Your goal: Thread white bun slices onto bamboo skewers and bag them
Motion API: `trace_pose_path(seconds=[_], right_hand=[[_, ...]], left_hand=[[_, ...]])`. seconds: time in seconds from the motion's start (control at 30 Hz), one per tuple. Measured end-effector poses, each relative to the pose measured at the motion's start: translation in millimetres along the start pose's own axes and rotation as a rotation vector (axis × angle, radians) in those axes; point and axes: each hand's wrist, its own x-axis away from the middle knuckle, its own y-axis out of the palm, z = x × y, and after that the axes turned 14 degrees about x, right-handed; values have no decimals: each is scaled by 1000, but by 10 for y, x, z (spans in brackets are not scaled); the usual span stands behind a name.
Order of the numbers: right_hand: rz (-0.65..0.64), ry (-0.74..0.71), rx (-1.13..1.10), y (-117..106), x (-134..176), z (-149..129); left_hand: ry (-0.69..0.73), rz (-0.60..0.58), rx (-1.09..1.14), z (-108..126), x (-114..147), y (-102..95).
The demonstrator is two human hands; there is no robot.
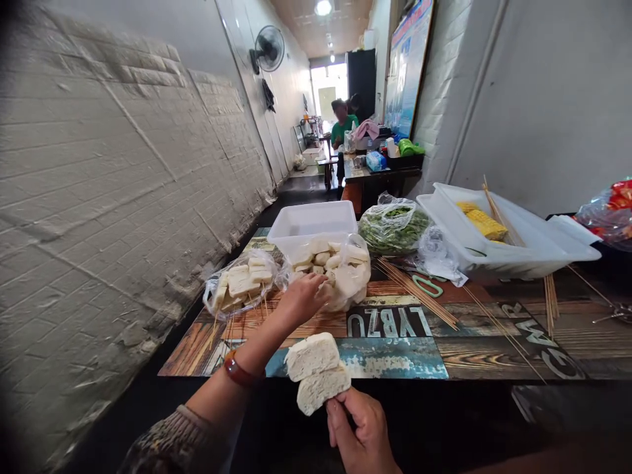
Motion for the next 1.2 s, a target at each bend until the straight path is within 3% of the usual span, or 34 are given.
trace_pose_path(seconds=[0.17,0.33,0.57,0.63,0.77,0.83,0.97,1.2], right_hand=[[-22,-33,-4,-75,-29,52],[-11,-24,-34,-83,-33,83],[-14,11,-37,-62,0,148],[-16,27,-36,-57,18,157],[-35,33,-29,-17,39,138],[-48,26,-27,11,39,111],[-64,32,-1,52,26,44],[-111,-52,121,100,31,-91]], left_hand=[[-15,-37,-78,10,-73,136],[-24,-39,-21,-78,-57,163],[-91,145,272,-260,50,28],[-140,238,461,-274,127,-50],[-322,394,1346,-214,374,-168],[-397,404,1642,-171,520,-183],[-433,405,1850,-109,798,-166],[-451,427,1921,-30,1106,-183]])
